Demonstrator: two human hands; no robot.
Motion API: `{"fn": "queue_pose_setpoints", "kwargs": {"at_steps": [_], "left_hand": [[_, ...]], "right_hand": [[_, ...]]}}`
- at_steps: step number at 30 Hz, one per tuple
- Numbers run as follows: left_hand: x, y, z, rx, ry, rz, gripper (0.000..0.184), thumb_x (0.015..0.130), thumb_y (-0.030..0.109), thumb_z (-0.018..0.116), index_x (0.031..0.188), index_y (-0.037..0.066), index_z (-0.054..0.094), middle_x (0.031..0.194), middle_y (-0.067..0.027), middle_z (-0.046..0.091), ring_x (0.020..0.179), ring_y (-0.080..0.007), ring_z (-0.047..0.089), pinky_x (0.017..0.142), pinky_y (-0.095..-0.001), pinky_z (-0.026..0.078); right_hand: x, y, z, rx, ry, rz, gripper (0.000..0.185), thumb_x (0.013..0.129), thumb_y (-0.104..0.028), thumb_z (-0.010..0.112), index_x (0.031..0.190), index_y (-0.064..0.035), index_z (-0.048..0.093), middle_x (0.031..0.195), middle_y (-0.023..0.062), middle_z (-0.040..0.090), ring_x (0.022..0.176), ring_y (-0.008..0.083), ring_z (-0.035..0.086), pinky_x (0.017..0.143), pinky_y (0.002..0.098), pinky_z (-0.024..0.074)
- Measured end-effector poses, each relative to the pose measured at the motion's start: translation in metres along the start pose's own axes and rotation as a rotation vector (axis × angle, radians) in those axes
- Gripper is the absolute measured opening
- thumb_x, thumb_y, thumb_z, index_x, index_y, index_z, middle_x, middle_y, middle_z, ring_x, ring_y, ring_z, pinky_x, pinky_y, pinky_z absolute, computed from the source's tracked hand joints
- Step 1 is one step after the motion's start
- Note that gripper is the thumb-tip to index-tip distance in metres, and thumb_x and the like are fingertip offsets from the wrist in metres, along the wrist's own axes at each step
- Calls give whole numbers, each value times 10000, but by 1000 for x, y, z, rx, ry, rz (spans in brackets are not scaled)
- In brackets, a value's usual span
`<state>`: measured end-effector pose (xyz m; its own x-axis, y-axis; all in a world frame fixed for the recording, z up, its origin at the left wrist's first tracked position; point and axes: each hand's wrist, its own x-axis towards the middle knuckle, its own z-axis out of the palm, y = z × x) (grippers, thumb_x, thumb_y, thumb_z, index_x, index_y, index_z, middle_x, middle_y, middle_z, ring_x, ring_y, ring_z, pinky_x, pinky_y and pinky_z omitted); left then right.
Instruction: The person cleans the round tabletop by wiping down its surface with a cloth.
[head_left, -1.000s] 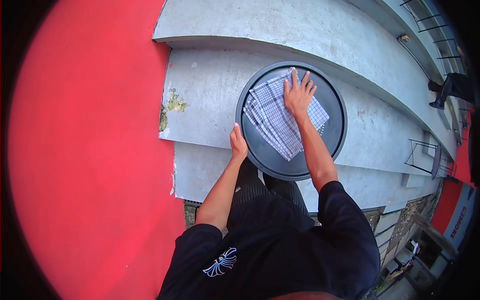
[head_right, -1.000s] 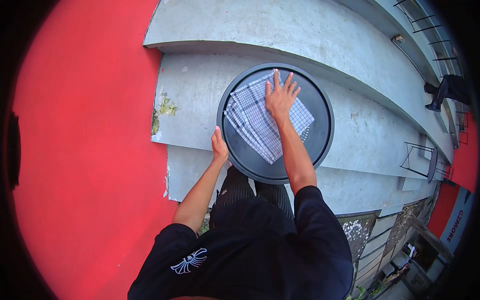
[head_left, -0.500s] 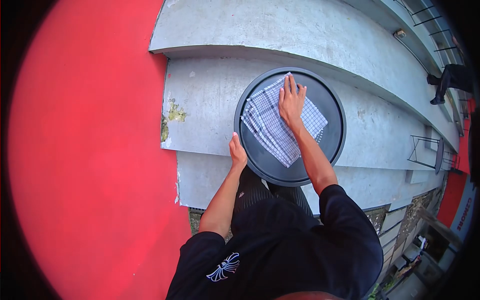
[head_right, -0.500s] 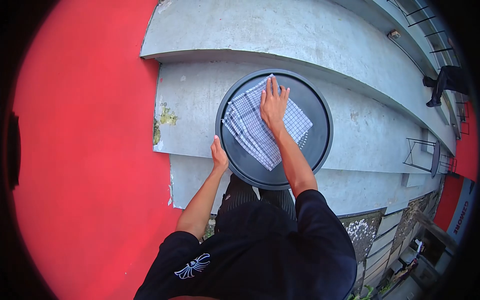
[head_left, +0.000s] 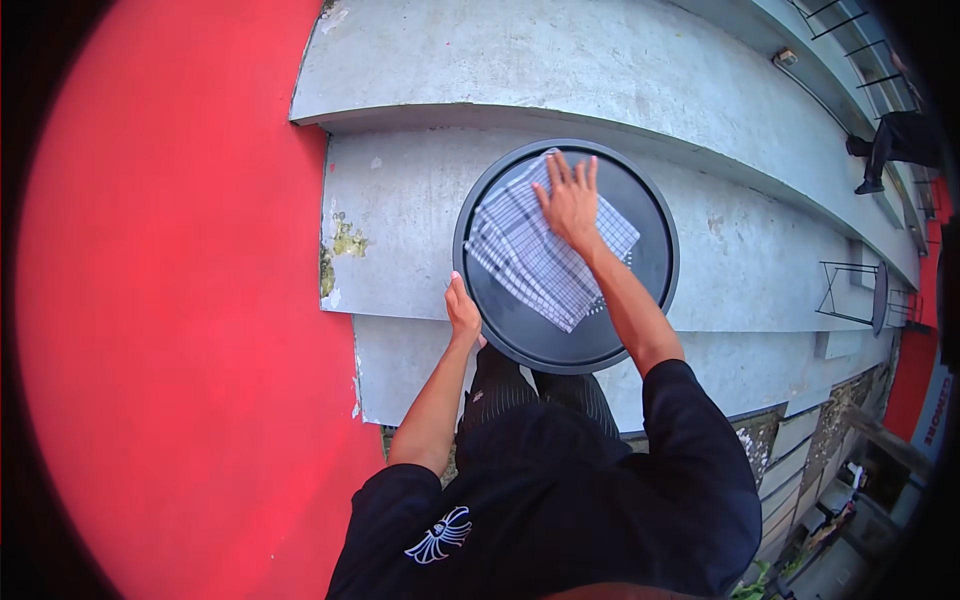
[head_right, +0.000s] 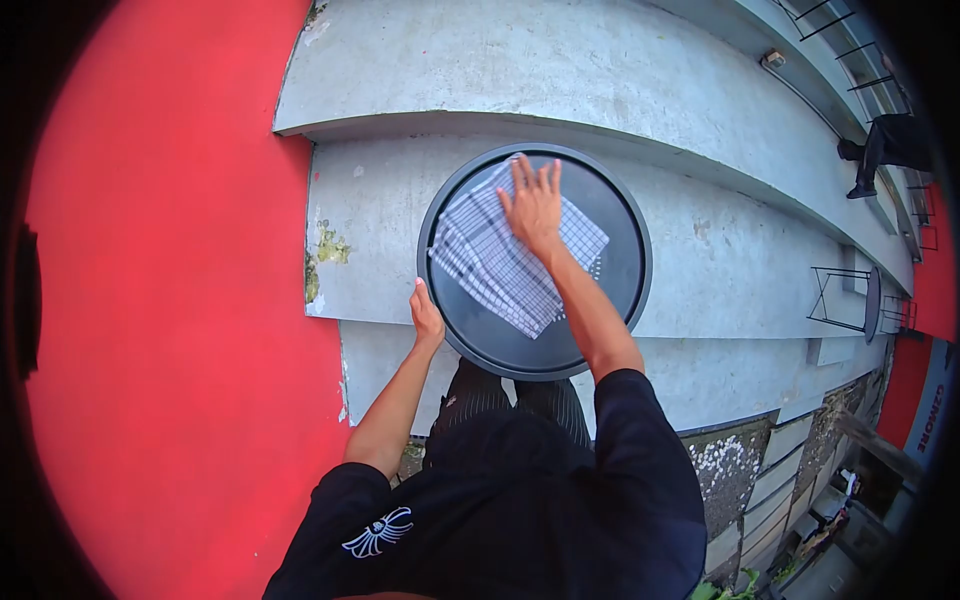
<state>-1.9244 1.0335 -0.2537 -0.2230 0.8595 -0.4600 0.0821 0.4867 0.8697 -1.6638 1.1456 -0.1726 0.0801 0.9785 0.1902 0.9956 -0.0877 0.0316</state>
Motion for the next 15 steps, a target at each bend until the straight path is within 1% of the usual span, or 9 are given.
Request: {"fn": "queue_pose_setpoints", "kwargs": {"at_steps": [1,2,3,5,6,10,11,13,15], "left_hand": [[5,-6,-5,-7,-102,-13,737,1120,564,345,1206,-110,633,1145,-228,682,1103,-305,606,1013,-399,440],[6,-14,2,-48,12,104,687,1130,539,342,1017,-80,618,966,-166,656,948,-268,580,913,-404,454],[5,-11,2,-47,6,106,687,1130,539,342,1017,-80,618,966,-166,656,948,-268,580,913,-404,454],[1,2,-1,-12,-52,83,661,1136,526,337,925,-55,571,877,-136,605,871,-247,532,847,-410,442],[-1,8,-3,1,-78,42,681,1130,549,364,1108,-67,656,1068,-107,678,1005,-200,584,959,-338,465],[15,-10,1,-21,-55,26,667,1135,534,366,1127,-64,663,1084,-99,690,1019,-195,604,965,-332,472],[17,-13,3,-17,-67,23,667,1135,534,366,1127,-64,663,1084,-99,690,1019,-195,604,965,-332,472],[18,-16,7,-138,-46,82,692,1132,547,346,1022,-76,626,971,-164,654,948,-268,566,927,-392,449],[9,-5,2,-90,-99,72,696,1129,550,353,1067,-80,641,1021,-177,668,982,-275,581,953,-387,455]], "right_hand": [[-3,21,1,-37,13,51,667,1057,-500,479,1527,-28,512,1572,95,522,1390,382,476,1289,595,119],[-13,37,-2,-76,-2,103,667,1058,-500,479,1517,-18,522,1560,101,537,1372,371,493,1282,600,128],[-23,54,-7,-120,-17,155,668,1058,-500,478,1507,-8,533,1548,107,551,1353,361,509,1276,604,138],[-55,81,-7,-187,-26,286,664,1063,-487,475,1499,10,536,1557,126,543,1317,352,539,1266,604,154],[-77,91,-7,-214,-46,330,668,1066,-481,472,1499,23,530,1564,139,532,1321,353,539,1263,604,162],[-146,105,-13,-235,-85,440,700,1067,-486,468,1492,67,514,1580,175,506,1351,354,512,1254,606,188],[-150,108,-10,-241,-90,450,700,1067,-486,468,1492,67,514,1580,175,506,1351,354,512,1254,606,188],[-142,101,-14,-224,-157,502,743,1060,-522,461,1505,72,493,1597,196,480,1379,379,504,1252,608,194],[-119,93,-8,-208,-185,548,790,1048,-563,456,1531,63,463,1620,206,445,1379,407,511,1253,608,194]]}}
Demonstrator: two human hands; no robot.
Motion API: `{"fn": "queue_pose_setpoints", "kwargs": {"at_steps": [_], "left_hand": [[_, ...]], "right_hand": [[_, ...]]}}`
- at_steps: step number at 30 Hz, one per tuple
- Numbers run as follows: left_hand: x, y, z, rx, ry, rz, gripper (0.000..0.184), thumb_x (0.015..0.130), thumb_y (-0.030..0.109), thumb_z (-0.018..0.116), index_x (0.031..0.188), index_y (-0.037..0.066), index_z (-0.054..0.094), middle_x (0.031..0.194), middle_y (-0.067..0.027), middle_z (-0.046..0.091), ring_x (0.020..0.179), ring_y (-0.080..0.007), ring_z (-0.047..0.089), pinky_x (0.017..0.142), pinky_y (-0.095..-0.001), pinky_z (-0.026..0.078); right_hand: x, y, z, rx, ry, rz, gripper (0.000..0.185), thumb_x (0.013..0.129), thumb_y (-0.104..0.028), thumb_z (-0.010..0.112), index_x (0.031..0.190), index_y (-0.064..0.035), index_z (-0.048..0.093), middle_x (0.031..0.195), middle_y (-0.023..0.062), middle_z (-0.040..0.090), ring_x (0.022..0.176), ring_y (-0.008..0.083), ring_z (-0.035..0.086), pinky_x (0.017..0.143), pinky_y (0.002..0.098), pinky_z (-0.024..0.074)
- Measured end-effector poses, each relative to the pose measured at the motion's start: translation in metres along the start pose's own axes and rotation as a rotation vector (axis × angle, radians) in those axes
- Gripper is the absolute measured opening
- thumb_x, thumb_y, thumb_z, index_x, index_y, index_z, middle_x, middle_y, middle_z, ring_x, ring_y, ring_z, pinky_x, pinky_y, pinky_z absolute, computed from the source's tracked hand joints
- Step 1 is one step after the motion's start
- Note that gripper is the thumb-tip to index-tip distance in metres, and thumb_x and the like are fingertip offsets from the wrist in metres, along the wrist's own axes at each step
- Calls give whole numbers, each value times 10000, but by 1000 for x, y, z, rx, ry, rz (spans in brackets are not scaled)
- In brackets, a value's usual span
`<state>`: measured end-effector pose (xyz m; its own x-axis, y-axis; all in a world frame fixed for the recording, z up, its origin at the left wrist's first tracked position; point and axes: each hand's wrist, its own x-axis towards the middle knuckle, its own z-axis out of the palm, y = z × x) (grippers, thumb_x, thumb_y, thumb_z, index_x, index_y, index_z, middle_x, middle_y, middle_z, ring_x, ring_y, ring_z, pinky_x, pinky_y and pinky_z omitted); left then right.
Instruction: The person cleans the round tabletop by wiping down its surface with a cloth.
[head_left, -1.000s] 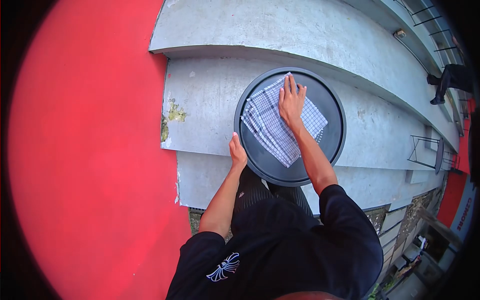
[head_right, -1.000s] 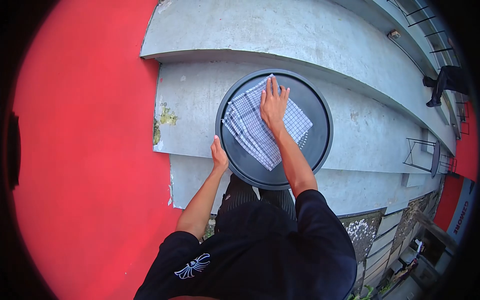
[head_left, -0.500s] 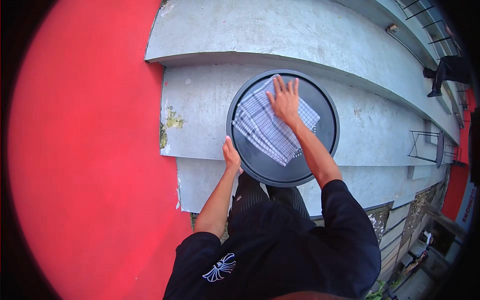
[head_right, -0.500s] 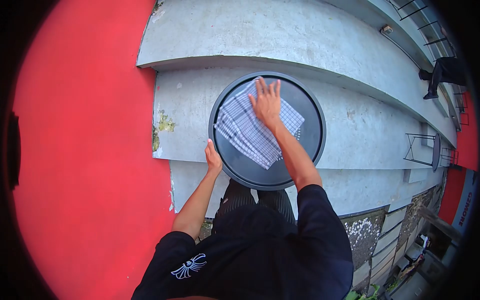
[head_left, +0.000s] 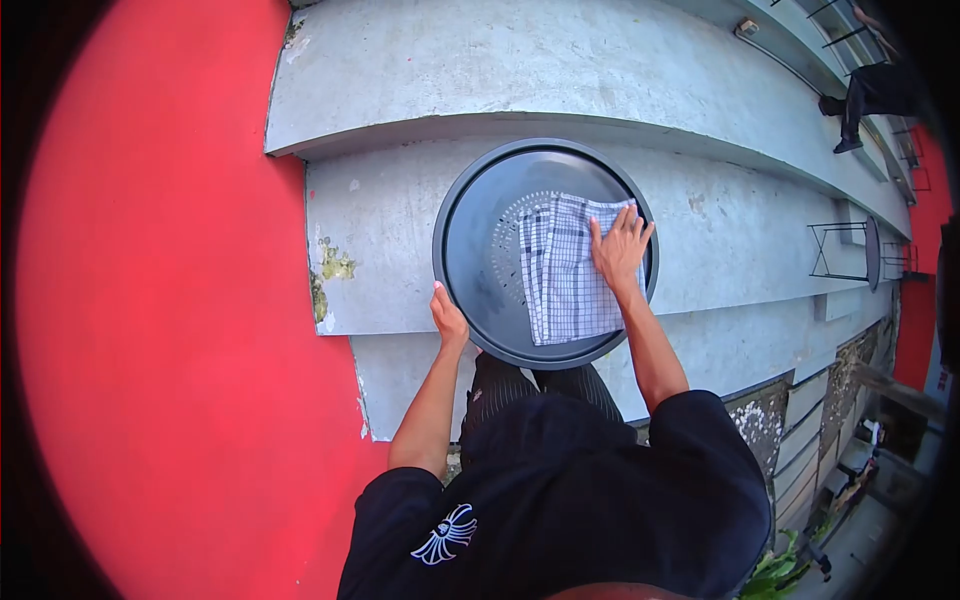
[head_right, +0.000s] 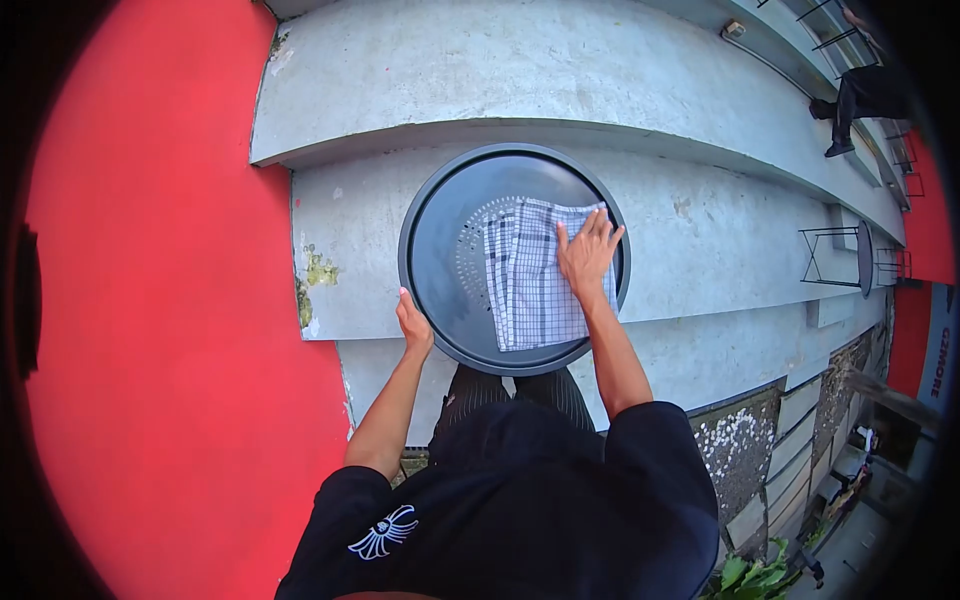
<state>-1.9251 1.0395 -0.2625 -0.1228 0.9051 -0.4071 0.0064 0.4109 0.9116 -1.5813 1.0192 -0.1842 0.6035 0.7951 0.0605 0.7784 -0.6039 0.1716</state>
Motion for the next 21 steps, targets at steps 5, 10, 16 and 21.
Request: {"fn": "queue_pose_setpoints", "kwargs": {"at_steps": [5,10,16,21], "left_hand": [[3,-17,1,28,121,-8,706,1127,552,358,1152,-95,639,1105,-195,666,1051,-284,590,986,-381,455],[-8,7,4,79,95,-62,730,1125,557,361,1287,-111,605,1255,-233,632,1186,-313,572,1066,-378,425],[-4,4,5,42,157,12,679,1132,534,368,1130,-88,643,1107,-167,683,1057,-253,600,973,-365,460],[-4,3,-2,-25,40,-13,667,1136,524,362,1107,-78,647,1077,-139,689,1024,-237,605,954,-359,467]], "right_hand": [[47,-80,4,295,145,-220,859,1027,-590,478,1568,72,392,1643,214,401,1388,436,492,1264,581,204],[14,-170,-26,447,87,-550,863,1019,-571,505,1565,86,382,1650,227,374,1384,425,492,1259,559,240],[24,-137,-19,388,95,-598,876,1009,-633,505,1590,12,389,1659,179,385,1373,414,505,1220,551,316],[8,-37,4,263,172,-125,803,1016,-566,542,1539,38,454,1627,204,426,1294,430,542,1179,550,352]]}}
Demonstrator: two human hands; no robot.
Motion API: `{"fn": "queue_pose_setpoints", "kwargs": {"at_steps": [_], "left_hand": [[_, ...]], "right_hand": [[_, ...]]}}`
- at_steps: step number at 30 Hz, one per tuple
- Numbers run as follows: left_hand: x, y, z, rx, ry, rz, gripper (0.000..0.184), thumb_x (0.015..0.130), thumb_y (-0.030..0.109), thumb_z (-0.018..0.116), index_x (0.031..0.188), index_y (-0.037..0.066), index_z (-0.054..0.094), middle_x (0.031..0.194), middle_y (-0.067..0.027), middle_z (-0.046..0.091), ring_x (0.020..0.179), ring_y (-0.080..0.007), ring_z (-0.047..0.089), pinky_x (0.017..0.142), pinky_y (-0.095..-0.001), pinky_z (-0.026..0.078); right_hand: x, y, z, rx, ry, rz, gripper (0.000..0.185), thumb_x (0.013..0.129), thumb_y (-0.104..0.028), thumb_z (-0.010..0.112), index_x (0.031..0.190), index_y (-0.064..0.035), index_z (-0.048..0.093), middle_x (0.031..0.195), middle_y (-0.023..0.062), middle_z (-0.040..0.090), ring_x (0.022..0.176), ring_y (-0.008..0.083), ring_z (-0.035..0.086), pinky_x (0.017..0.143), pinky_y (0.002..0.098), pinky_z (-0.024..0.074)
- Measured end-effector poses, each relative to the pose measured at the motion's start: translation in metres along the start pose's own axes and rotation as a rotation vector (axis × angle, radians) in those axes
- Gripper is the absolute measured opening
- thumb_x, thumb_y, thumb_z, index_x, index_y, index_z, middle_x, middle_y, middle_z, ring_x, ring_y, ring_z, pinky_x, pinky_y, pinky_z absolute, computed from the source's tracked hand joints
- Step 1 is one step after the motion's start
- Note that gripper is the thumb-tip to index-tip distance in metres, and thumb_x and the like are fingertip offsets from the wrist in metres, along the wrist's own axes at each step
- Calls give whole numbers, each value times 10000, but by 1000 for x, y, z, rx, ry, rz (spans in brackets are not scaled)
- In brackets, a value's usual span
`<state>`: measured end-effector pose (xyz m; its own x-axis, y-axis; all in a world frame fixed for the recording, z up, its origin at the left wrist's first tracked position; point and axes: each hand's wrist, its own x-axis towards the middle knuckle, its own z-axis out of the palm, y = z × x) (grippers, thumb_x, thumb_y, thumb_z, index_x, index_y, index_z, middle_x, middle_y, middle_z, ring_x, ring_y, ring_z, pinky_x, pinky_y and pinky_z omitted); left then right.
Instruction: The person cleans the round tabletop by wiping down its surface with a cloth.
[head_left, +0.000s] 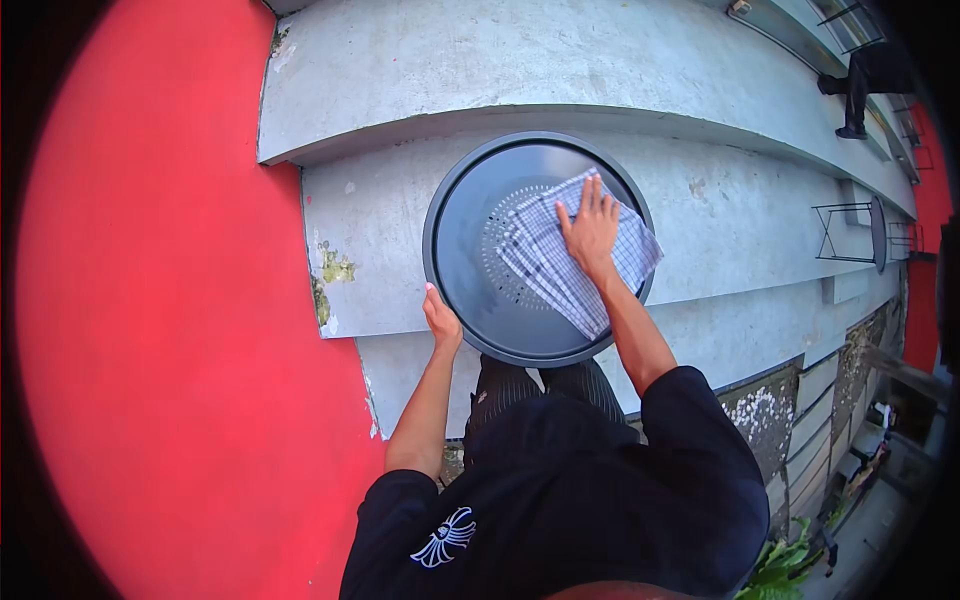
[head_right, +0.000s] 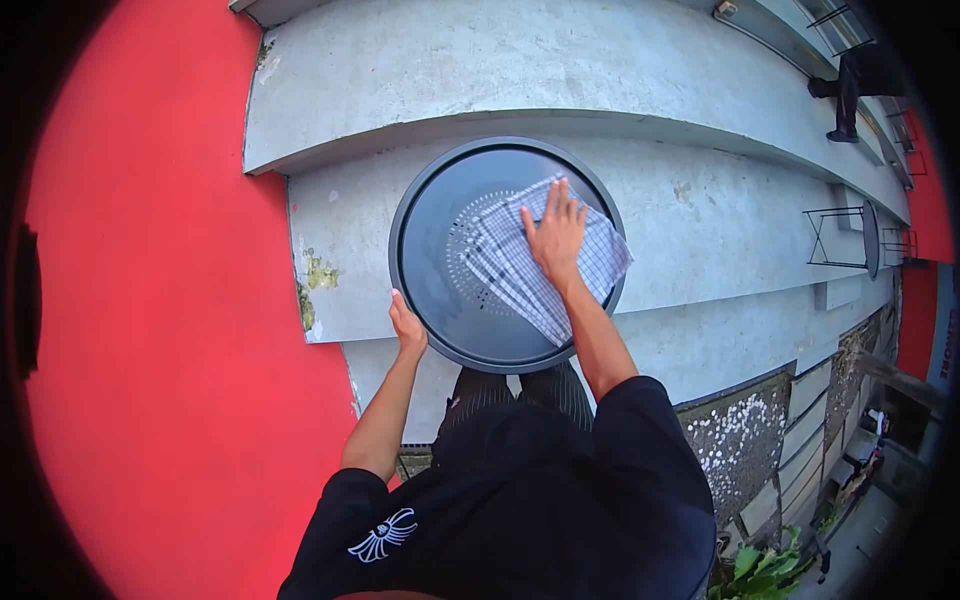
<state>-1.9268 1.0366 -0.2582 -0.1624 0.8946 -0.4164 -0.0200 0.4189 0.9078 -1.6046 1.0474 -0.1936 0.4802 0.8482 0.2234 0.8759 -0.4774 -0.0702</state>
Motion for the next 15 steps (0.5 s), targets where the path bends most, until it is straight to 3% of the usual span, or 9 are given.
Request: {"fn": "queue_pose_setpoints", "kwargs": {"at_steps": [3,5,9,10,11,15], "left_hand": [[0,2,3,65,10,29,663,1138,521,351,1082,-68,650,1026,-114,684,966,-226,601,923,-360,475],[-2,5,6,-61,-20,49,658,1139,518,344,1075,-59,653,998,-106,681,943,-221,600,914,-360,477],[-4,12,6,23,-3,8,661,1141,512,340,1107,-67,656,1034,-116,692,982,-221,610,935,-352,475],[-3,10,6,29,-2,7,661,1141,512,340,1107,-67,656,1034,-116,692,982,-221,610,935,-352,475],[-2,7,5,0,-4,27,661,1140,513,343,1104,-70,653,1036,-119,688,983,-223,604,937,-352,470],[0,2,5,-5,7,44,660,1140,515,356,1095,-77,644,1046,-132,676,992,-235,588,947,-358,461]], "right_hand": [[-59,37,-34,30,-91,156,788,1020,-532,559,1514,75,470,1611,245,433,1270,456,543,1156,536,367],[-107,44,-43,-82,-69,150,791,1025,-509,563,1516,101,449,1598,268,439,1257,457,547,1174,523,356],[-146,36,-58,-47,-172,181,814,1030,-500,556,1535,120,404,1633,279,376,1312,460,507,1216,520,311],[-141,36,-55,-22,-209,204,830,1033,-513,552,1563,99,371,1668,263,321,1378,475,460,1237,549,271],[-134,38,-50,-17,-211,202,830,1033,-513,552,1563,99,371,1668,263,321,1378,475,460,1237,549,271],[-70,31,-17,67,-111,136,838,1037,-546,522,1617,25,321,1700,190,299,1544,498,253,1275,600,127]]}}
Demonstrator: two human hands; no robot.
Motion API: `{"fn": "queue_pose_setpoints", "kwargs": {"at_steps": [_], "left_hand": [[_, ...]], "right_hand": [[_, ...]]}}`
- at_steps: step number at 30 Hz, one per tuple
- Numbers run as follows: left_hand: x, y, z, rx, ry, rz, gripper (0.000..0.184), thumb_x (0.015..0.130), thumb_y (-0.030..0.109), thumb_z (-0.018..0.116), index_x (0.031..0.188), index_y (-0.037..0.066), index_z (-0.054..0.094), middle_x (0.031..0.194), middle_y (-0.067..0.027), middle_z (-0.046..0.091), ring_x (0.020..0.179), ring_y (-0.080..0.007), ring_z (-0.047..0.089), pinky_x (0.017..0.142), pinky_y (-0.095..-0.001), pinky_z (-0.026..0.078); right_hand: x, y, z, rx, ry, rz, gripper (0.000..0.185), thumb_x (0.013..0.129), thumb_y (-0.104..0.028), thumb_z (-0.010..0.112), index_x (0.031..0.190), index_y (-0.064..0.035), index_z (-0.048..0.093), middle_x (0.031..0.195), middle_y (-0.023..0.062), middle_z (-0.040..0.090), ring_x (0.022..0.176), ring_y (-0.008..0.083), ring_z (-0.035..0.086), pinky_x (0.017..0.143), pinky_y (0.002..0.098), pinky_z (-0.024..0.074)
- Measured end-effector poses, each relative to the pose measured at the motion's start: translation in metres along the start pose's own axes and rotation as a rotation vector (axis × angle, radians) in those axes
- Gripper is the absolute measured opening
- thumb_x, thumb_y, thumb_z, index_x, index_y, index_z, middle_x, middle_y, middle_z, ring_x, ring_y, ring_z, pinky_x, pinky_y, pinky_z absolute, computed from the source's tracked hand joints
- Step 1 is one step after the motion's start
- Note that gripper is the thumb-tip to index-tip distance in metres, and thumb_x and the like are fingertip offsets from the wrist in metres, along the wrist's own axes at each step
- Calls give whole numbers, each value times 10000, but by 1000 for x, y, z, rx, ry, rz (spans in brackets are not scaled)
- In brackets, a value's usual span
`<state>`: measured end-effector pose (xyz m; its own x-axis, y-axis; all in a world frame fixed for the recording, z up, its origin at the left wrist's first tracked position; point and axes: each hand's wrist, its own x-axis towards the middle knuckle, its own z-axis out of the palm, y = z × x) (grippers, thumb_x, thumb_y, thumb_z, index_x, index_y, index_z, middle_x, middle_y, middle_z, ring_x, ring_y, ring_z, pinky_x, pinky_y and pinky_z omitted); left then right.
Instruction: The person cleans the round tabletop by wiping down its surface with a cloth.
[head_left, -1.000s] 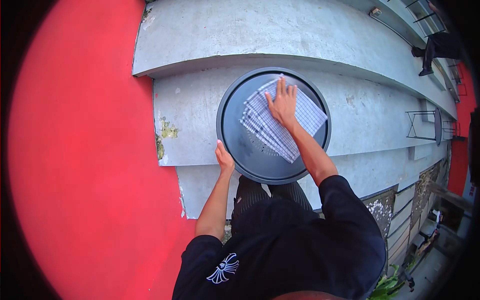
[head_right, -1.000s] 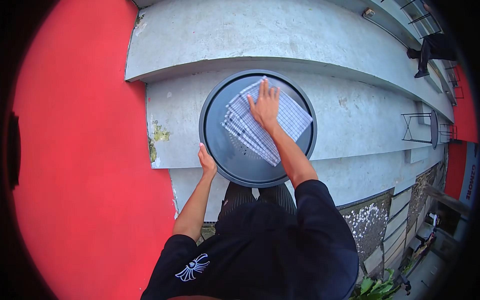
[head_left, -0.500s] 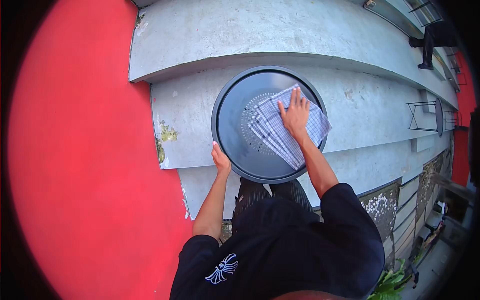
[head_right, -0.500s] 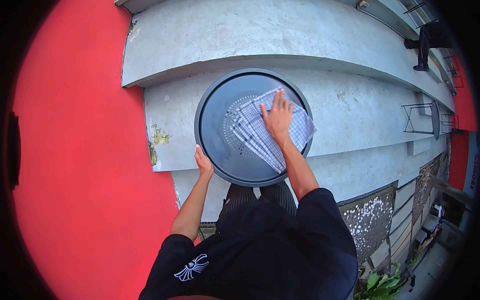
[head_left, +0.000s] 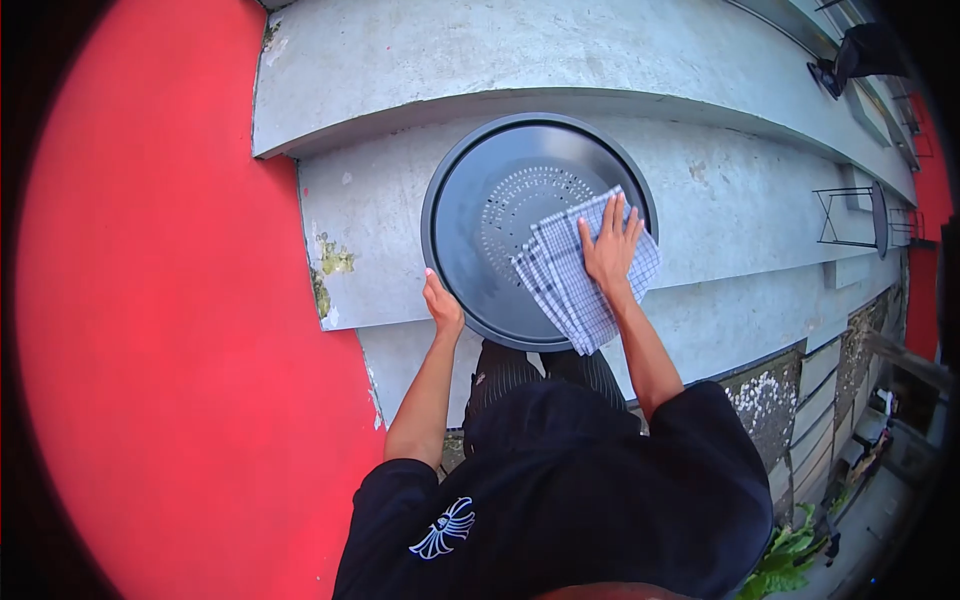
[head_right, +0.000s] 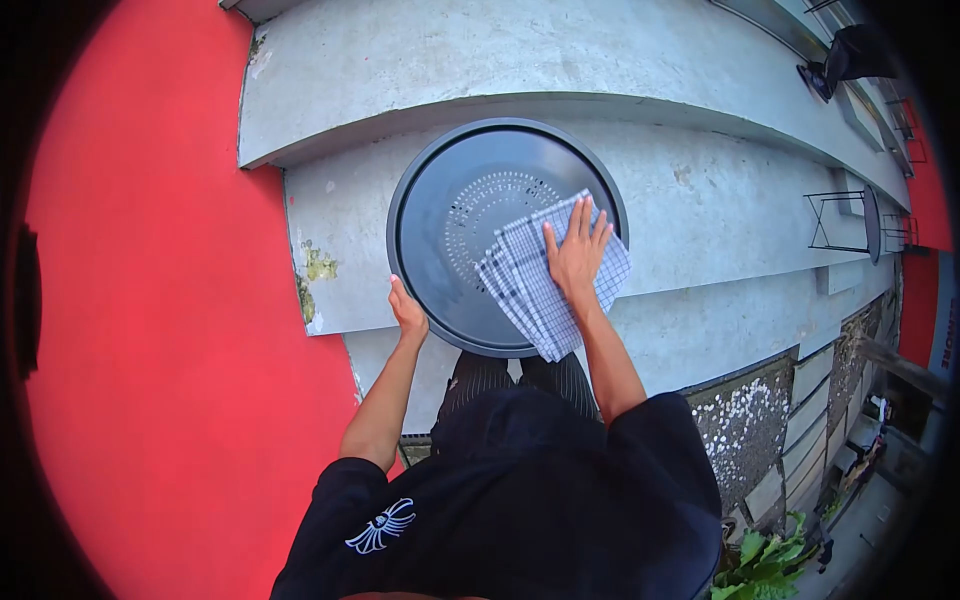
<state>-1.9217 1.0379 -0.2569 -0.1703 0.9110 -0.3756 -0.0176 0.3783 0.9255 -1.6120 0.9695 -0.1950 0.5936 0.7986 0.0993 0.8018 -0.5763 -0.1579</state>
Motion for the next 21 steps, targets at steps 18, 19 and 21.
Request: {"fn": "queue_pose_setpoints", "kwargs": {"at_steps": [18,19,21], "left_hand": [[-1,5,3,43,17,7,676,1137,507,356,1005,-104,612,948,-205,651,923,-283,564,892,-411,447],[-7,15,5,88,38,-17,678,1129,528,377,1092,-103,622,1041,-177,649,1009,-252,560,961,-381,434],[-8,15,1,130,37,-42,714,1121,555,388,1201,-113,627,1170,-159,660,1132,-230,566,1054,-346,414]], "right_hand": [[-41,-145,-1,271,-293,-822,821,1007,-480,532,1646,-27,286,1725,143,263,1611,346,184,1304,513,119],[-23,-145,2,272,-287,-821,821,1007,-480,532,1646,-27,286,1725,143,263,1611,346,184,1304,513,119],[18,-134,11,215,-147,-632,818,1029,-514,509,1640,-16,289,1719,151,276,1604,358,203,1299,517,138]]}}
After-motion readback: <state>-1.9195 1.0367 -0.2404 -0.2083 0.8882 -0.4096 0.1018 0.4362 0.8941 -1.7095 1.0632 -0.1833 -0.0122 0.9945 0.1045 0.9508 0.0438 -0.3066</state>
